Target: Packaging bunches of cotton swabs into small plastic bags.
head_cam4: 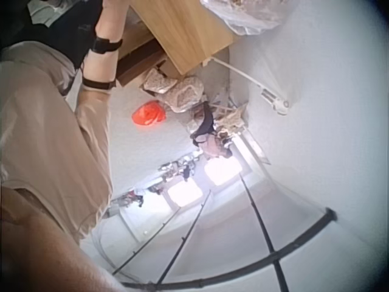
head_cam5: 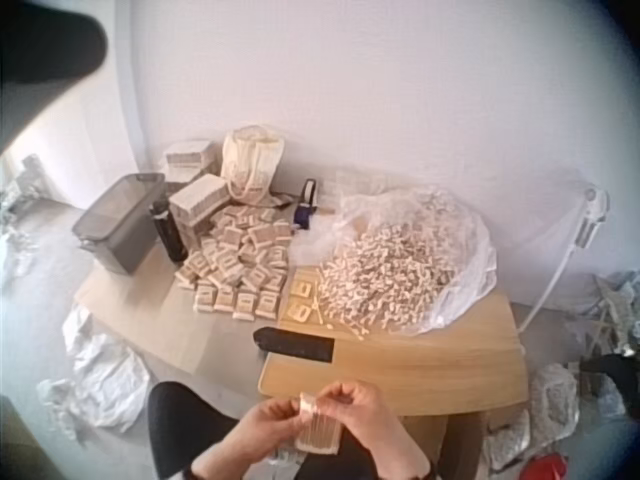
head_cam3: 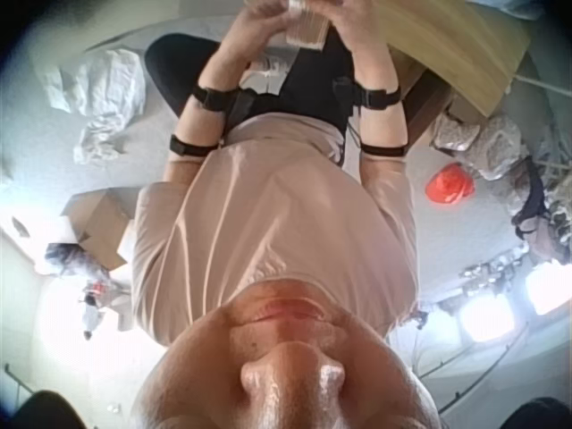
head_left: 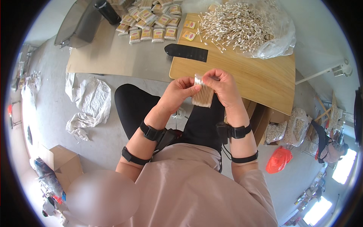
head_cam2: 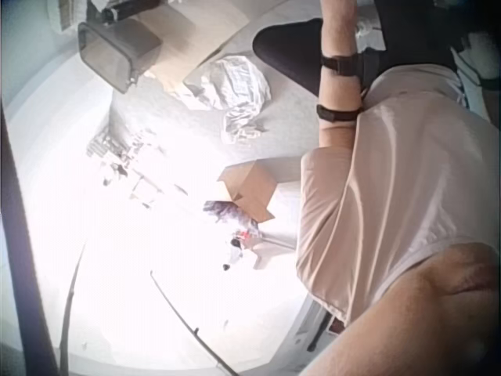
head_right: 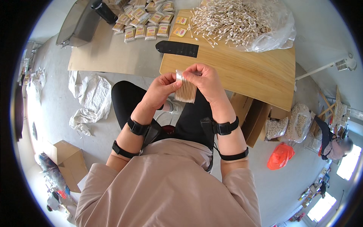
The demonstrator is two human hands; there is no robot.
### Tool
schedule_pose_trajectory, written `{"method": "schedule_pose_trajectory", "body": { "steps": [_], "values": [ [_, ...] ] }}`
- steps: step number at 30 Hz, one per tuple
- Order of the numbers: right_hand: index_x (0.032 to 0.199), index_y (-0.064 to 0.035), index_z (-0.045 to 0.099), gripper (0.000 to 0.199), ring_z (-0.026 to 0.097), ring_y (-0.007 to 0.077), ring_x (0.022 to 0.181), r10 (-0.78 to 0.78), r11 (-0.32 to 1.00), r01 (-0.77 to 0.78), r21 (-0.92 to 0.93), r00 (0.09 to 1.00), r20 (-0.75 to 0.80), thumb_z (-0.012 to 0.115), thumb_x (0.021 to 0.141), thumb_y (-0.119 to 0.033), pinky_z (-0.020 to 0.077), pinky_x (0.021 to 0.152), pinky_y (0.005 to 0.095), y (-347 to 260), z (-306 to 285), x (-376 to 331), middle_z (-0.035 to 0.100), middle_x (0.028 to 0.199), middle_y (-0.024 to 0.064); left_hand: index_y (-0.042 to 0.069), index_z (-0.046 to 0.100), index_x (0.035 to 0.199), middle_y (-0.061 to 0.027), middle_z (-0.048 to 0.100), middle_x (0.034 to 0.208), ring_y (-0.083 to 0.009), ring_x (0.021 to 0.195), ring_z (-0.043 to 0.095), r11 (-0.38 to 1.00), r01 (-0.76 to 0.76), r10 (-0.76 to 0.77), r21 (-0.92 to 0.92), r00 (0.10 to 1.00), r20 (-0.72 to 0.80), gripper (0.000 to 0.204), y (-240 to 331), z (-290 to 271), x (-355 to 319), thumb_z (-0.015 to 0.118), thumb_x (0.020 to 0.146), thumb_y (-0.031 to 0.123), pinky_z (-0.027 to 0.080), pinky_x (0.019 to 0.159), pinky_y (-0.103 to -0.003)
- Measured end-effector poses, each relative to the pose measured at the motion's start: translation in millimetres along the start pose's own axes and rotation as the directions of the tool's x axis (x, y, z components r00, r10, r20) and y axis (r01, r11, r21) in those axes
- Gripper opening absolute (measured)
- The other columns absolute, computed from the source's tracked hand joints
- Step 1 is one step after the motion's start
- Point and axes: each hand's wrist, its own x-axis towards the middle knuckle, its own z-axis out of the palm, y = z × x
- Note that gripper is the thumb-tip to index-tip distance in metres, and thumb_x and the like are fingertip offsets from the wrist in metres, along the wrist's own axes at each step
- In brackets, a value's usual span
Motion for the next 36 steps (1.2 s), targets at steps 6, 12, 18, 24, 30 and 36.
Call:
{"method": "schedule_pose_trajectory", "body": {
  "steps": [6, 12, 18, 24, 30, 36],
  "values": [
    [0.088, -0.0027, 0.066, 0.013, 0.056, 0.0044, 0.072, -0.024, 0.999, 0.02, -0.033, 0.993, -0.116, 0.073, 0.085, -0.014, 0.0448, 0.067, 0.0198, 0, 3, 5, 0.064, 0.08, -0.0013, -0.001, 0.063, 0.104, -0.0003, 0.066, 0.094, -0.0067, 0.086, 0.061, 0.965, 0.002, 0.013, 0.263, 0.998, -0.055, 0.021, -3, 6, 2, 0.071, 0.086, 0.007, 0.048, 0.078, -0.023],
    [0.094, -0.0033, 0.064, 0.016, 0.056, 0.0043, 0.07, 0.015, 1.0, -0.016, -0.007, 0.995, -0.102, 0.072, 0.086, -0.015, 0.046, 0.062, 0.0203, -4, -5, 1, 0.063, 0.08, -0.0017, -0.001, 0.06, 0.109, -0.0016, 0.067, 0.097, -0.0071, 0.085, 0.062, 0.944, 0.034, -0.009, 0.329, 0.997, -0.076, 0.027, 1, -2, 5, 0.071, 0.084, 0.003, 0.049, 0.079, -0.023],
    [0.094, -0.0038, 0.064, 0.015, 0.056, 0.0047, 0.069, 0.0, 0.997, -0.007, -0.075, 0.996, -0.093, 0.071, 0.087, -0.016, 0.0468, 0.059, 0.0202, 3, -10, -2, 0.062, 0.08, -0.0013, 0.0, 0.055, 0.12, -0.0039, 0.065, 0.107, -0.0098, 0.097, 0.062, 0.956, 0.006, -0.015, 0.295, 0.999, 0.028, 0.042, 1, 5, 1, 0.072, 0.081, 0.0, 0.049, 0.088, -0.026],
    [0.092, -0.0034, 0.065, 0.015, 0.056, 0.0048, 0.067, -0.013, 0.999, 0.009, -0.044, 0.994, -0.106, 0.071, 0.087, -0.016, 0.0466, 0.058, 0.0199, 6, -9, -2, 0.062, 0.078, -0.0011, 0.002, 0.054, 0.122, -0.0038, 0.065, 0.11, -0.0112, 0.102, 0.061, 0.95, 0.02, -0.042, 0.311, 0.997, 0.067, 0.045, 2, 4, 1, 0.073, 0.081, 0.0, 0.048, 0.091, -0.028],
    [0.095, -0.0029, 0.065, 0.015, 0.056, 0.0048, 0.068, -0.069, 0.996, 0.059, -0.071, 0.988, -0.139, 0.072, 0.086, -0.013, 0.0476, 0.06, 0.02, 9, -7, 1, 0.062, 0.078, -0.0008, 0.0, 0.057, 0.119, -0.0033, 0.065, 0.105, -0.0088, 0.096, 0.06, 0.937, 0.02, -0.017, 0.348, 1.0, -0.011, 0.037, -2, 4, 10, 0.069, 0.084, 0.003, 0.049, 0.085, -0.026],
    [0.096, -0.0014, 0.066, 0.015, 0.057, 0.0055, 0.068, -0.124, 0.991, 0.111, -0.076, 0.972, -0.198, 0.071, 0.086, -0.011, 0.0488, 0.062, 0.0206, 28, -5, 9, 0.063, 0.079, 0.0001, 0.002, 0.062, 0.113, -0.0022, 0.065, 0.099, -0.0066, 0.089, 0.058, 0.934, -0.131, 0.175, 0.332, 0.979, -0.104, 0.026, -9, -4, 31, 0.064, 0.093, 0.018, 0.048, 0.079, -0.024]
  ]
}}
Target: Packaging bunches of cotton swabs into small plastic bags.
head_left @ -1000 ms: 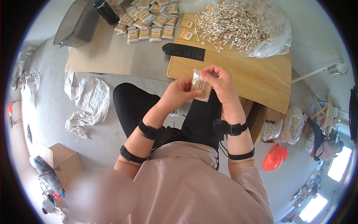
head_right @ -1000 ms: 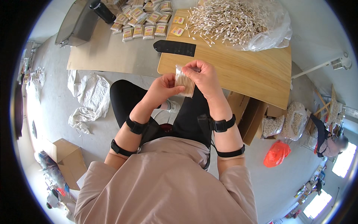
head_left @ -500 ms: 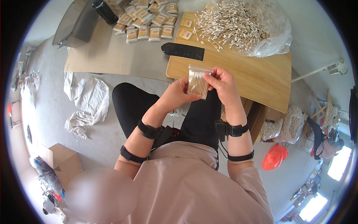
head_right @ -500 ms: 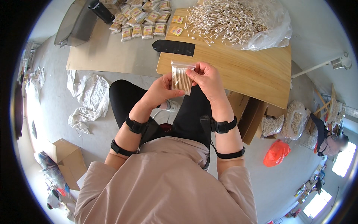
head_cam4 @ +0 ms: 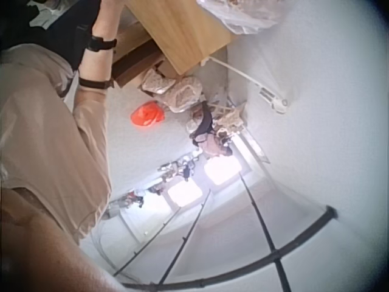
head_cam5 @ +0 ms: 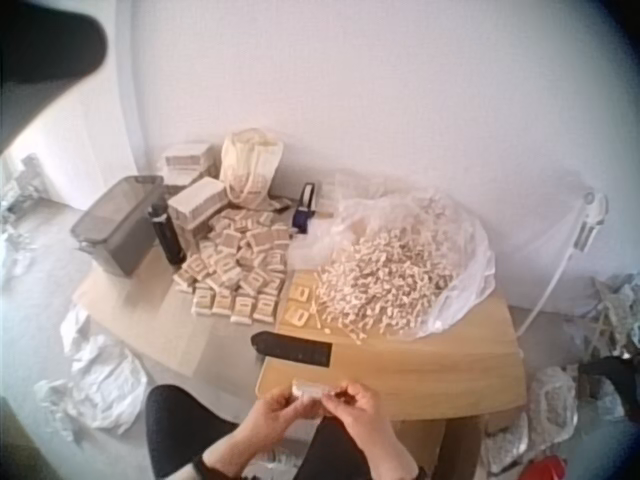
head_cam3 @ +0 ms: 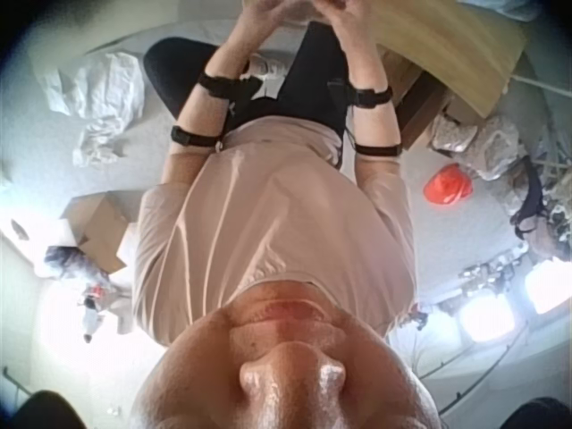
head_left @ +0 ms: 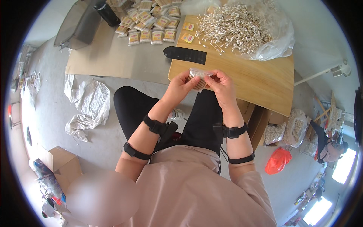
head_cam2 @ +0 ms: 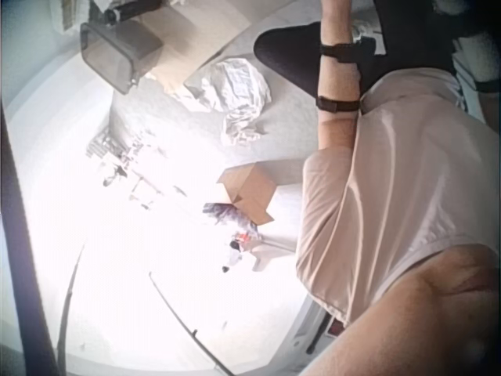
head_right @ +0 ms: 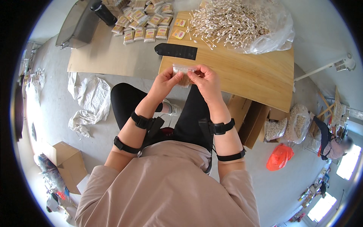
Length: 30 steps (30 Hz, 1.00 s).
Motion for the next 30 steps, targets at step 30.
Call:
{"method": "schedule_pose_trajectory", "body": {
  "steps": [30],
  "values": [
    [0.081, -0.0015, 0.059, 0.013, 0.06, 0.0076, 0.07, -0.121, 0.99, 0.109, -0.09, 0.981, -0.149, 0.069, 0.087, -0.008, 0.0488, 0.065, 0.0223, 63, -7, 31, 0.065, 0.079, 0.0022, 0.004, 0.061, 0.088, -0.009, 0.07, 0.103, -0.0097, 0.09, 0.061, 0.988, -0.029, 0.004, -0.151, 0.986, -0.165, 0.009, -45, -19, 45, 0.064, 0.092, 0.011, 0.046, 0.084, -0.023]
  ]
}}
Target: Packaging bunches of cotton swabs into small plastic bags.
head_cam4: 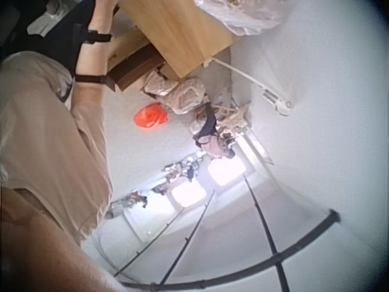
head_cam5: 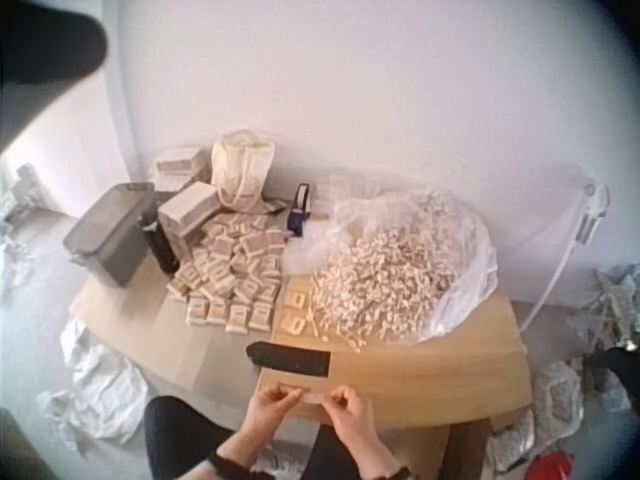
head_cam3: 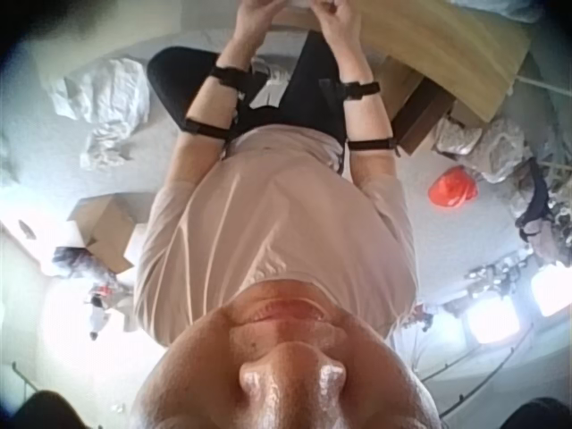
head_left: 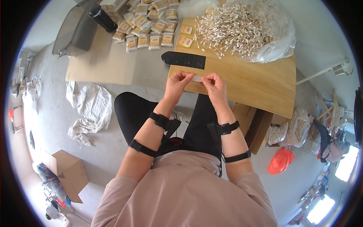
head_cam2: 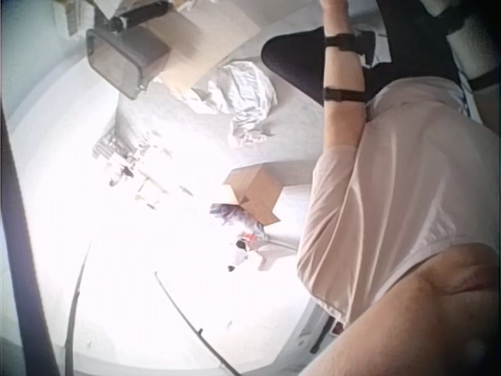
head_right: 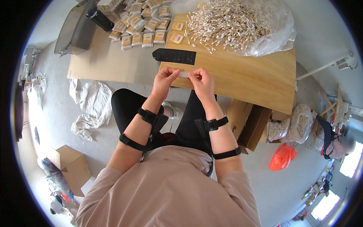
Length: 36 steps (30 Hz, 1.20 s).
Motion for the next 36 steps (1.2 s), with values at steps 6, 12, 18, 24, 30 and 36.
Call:
{"method": "schedule_pose_trajectory", "body": {
  "steps": [6, 12, 18, 24, 30, 36],
  "values": [
    [0.083, -0.0029, 0.058, 0.013, 0.058, 0.007, 0.069, -0.05, 0.998, 0.051, -0.049, 0.999, 0.014, 0.068, 0.089, -0.009, 0.048, 0.064, 0.0222, -2, -2, -3, 0.063, 0.077, 0.0013, 0.004, 0.058, 0.086, -0.0101, 0.07, 0.1, -0.0108, 0.088, 0.061, 0.999, -0.041, 0.04, -0.016, 0.999, -0.022, 0.009, -8, 2, 1, 0.064, 0.092, 0.009, 0.047, 0.083, -0.024],
    [0.088, -0.0033, 0.058, 0.019, 0.058, 0.0087, 0.072, -0.011, 0.997, 0.01, -0.079, 1.0, -0.01, 0.069, 0.089, -0.018, 0.047, 0.064, 0.023, 4, 1, -6, 0.062, 0.08, 0.0026, 0.003, 0.056, 0.092, -0.0065, 0.066, 0.099, -0.0093, 0.089, 0.058, 0.996, -0.085, 0.085, -0.007, 0.996, -0.022, 0.01, -17, 8, -1, 0.065, 0.092, 0.009, 0.047, 0.08, -0.023],
    [0.091, -0.003, 0.06, 0.021, 0.059, 0.0156, 0.075, -0.088, 0.976, 0.093, -0.198, 0.996, 0.034, 0.067, 0.09, -0.023, 0.0464, 0.063, 0.0277, 8, 10, -5, 0.062, 0.086, 0.0076, 0.003, 0.054, 0.1, -0.0078, 0.063, 0.105, -0.0112, 0.096, 0.056, 0.979, -0.158, 0.151, 0.128, 0.987, 0.062, 0.012, -25, 10, 1, 0.062, 0.093, 0.01, 0.046, 0.085, -0.025],
    [0.087, -0.0031, 0.061, 0.021, 0.058, 0.0177, 0.072, -0.064, 0.984, 0.07, -0.164, 0.997, 0.044, 0.065, 0.091, -0.023, 0.0451, 0.062, 0.0287, 7, 11, -8, 0.06, 0.083, 0.007, 0.002, 0.057, 0.097, -0.0049, 0.063, 0.099, -0.0098, 0.091, 0.056, 0.987, -0.118, 0.115, 0.112, 0.993, 0.026, 0.014, -25, 10, 1, 0.064, 0.093, 0.013, 0.046, 0.082, -0.024],
    [0.09, -0.004, 0.06, 0.015, 0.053, 0.0064, 0.072, -0.086, 0.979, 0.091, -0.18, 0.996, 0.039, 0.062, 0.094, -0.018, 0.0436, 0.066, 0.0224, 7, 11, -9, 0.058, 0.08, 0.0, 0.002, 0.058, 0.098, -0.0028, 0.063, 0.093, -0.0078, 0.086, 0.056, 0.991, -0.107, 0.105, 0.076, 0.994, 0.025, 0.016, -19, 13, 3, 0.064, 0.093, 0.015, 0.045, 0.076, -0.021],
    [0.084, -0.0023, 0.061, 0.014, 0.055, 0.0122, 0.063, 0.0, 0.987, -0.001, -0.158, 1.0, -0.009, 0.065, 0.09, -0.014, 0.0436, 0.058, 0.0259, -2, 10, -15, 0.059, 0.071, 0.0037, 0.003, 0.06, 0.092, 0.0023, 0.06, 0.08, -0.0032, 0.071, 0.05, 0.934, -0.104, 0.11, 0.341, 0.994, 0.0, 0.015, -7, 6, -7, 0.067, 0.091, 0.016, 0.041, 0.061, -0.02]
  ]
}}
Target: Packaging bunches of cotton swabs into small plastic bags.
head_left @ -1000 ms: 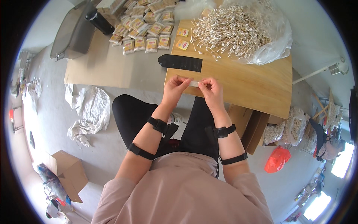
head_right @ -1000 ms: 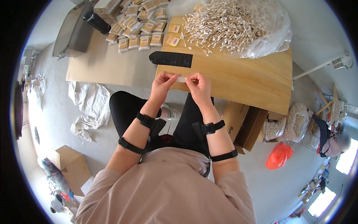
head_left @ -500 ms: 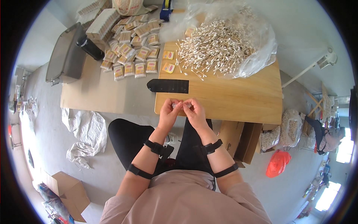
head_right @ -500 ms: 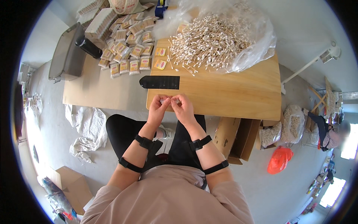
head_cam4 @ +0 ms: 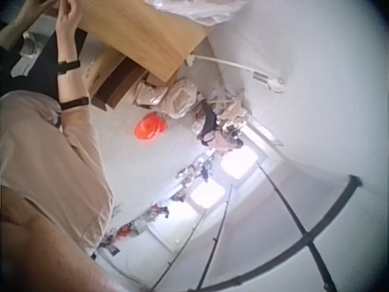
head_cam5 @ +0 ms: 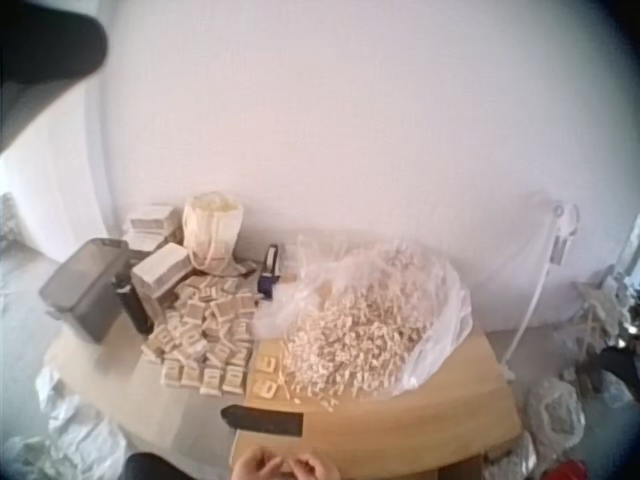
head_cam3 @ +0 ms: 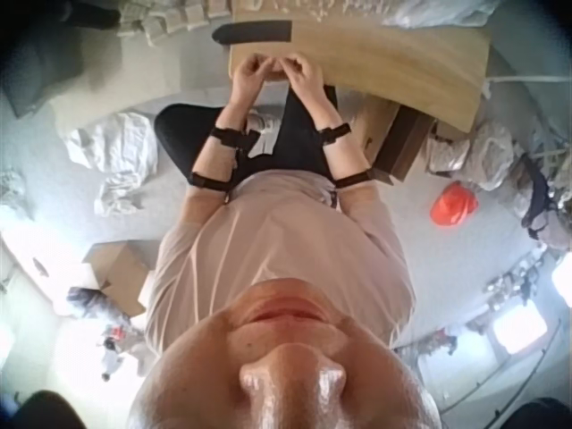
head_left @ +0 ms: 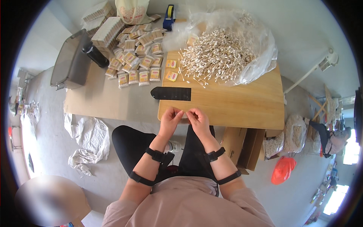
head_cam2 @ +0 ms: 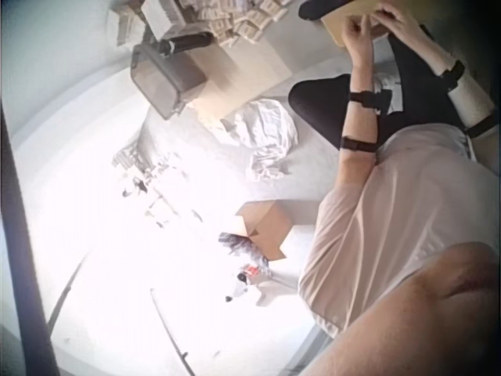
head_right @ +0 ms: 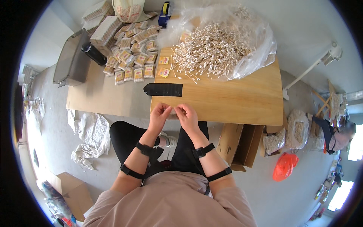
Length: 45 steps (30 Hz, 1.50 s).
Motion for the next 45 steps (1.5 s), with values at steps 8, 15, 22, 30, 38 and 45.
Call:
{"method": "schedule_pose_trajectory", "body": {
  "steps": [8, 15, 22, 30, 38, 45],
  "values": [
    [0.086, -0.0013, 0.062, 0.013, 0.056, 0.0085, 0.065, 0.02, 0.999, -0.018, -0.029, 0.995, 0.095, 0.068, 0.088, -0.013, 0.0449, 0.06, 0.0239, -37, -15, -50, 0.062, 0.072, 0.0016, 0.002, 0.062, 0.085, 0.0041, 0.059, 0.073, -0.0034, 0.068, 0.051, 0.98, 0.144, -0.132, -0.135, 0.987, 0.091, 0.013, 34, -18, -57, 0.069, 0.089, 0.012, 0.042, 0.061, -0.02],
    [0.094, -0.0005, 0.059, 0.01, 0.061, 0.0116, 0.066, 0.143, 0.966, -0.188, 0.179, 0.96, 0.24, 0.064, 0.091, -0.009, 0.0508, 0.059, 0.023, -64, -26, -69, 0.061, 0.086, 0.0042, 0.002, 0.064, 0.084, 0.0027, 0.062, 0.076, -0.0046, 0.07, 0.053, 0.973, 0.122, -0.109, -0.194, 0.991, 0.074, 0.013, 48, -25, -72, 0.071, 0.087, 0.012, 0.044, 0.064, -0.02],
    [0.09, -0.0002, 0.058, 0.009, 0.06, 0.0093, 0.068, 0.06, 0.945, -0.123, 0.304, 0.976, 0.209, 0.063, 0.091, -0.007, 0.053, 0.062, 0.0234, -76, -25, -69, 0.06, 0.085, 0.0039, 0.002, 0.064, 0.081, 0.0022, 0.062, 0.078, -0.0048, 0.071, 0.052, 0.942, 0.085, -0.073, -0.326, 0.996, 0.049, 0.012, 67, -22, -74, 0.072, 0.086, 0.009, 0.044, 0.066, -0.021],
    [0.089, -0.0025, 0.059, 0.007, 0.057, 0.0088, 0.072, -0.04, 0.974, -0.017, 0.226, 0.969, 0.243, 0.065, 0.089, -0.007, 0.0477, 0.066, 0.022, -70, -30, -70, 0.061, 0.089, 0.003, 0.002, 0.06, 0.074, -0.0002, 0.061, 0.081, -0.0073, 0.072, 0.053, 0.966, 0.008, 0.014, -0.257, 0.997, 0.08, 0.015, 72, -26, -79, 0.071, 0.085, 0.004, 0.043, 0.066, -0.022],
    [0.088, -0.001, 0.061, 0.009, 0.057, 0.0121, 0.071, -0.117, 0.993, 0.114, 0.027, 0.959, 0.256, 0.067, 0.086, -0.008, 0.0468, 0.066, 0.0252, -83, -23, -67, 0.061, 0.08, 0.0049, 0.002, 0.063, 0.075, 0.0044, 0.06, 0.071, -0.0036, 0.067, 0.05, 0.995, -0.046, 0.054, -0.092, 0.994, 0.093, 0.017, 74, -21, -80, 0.075, 0.083, 0.011, 0.041, 0.06, -0.021],
    [0.088, -0.0004, 0.062, 0.011, 0.057, 0.0116, 0.071, -0.14, 0.99, 0.134, 0.042, 0.959, 0.245, 0.068, 0.085, -0.009, 0.0464, 0.068, 0.0249, -85, -27, -60, 0.064, 0.081, 0.0052, 0.002, 0.064, 0.076, 0.0045, 0.06, 0.071, -0.003, 0.067, 0.049, 0.981, 0.02, -0.007, -0.191, 0.998, 0.067, 0.017, 80, -19, -79, 0.073, 0.086, 0.012, 0.042, 0.061, -0.02]
  ]
}}
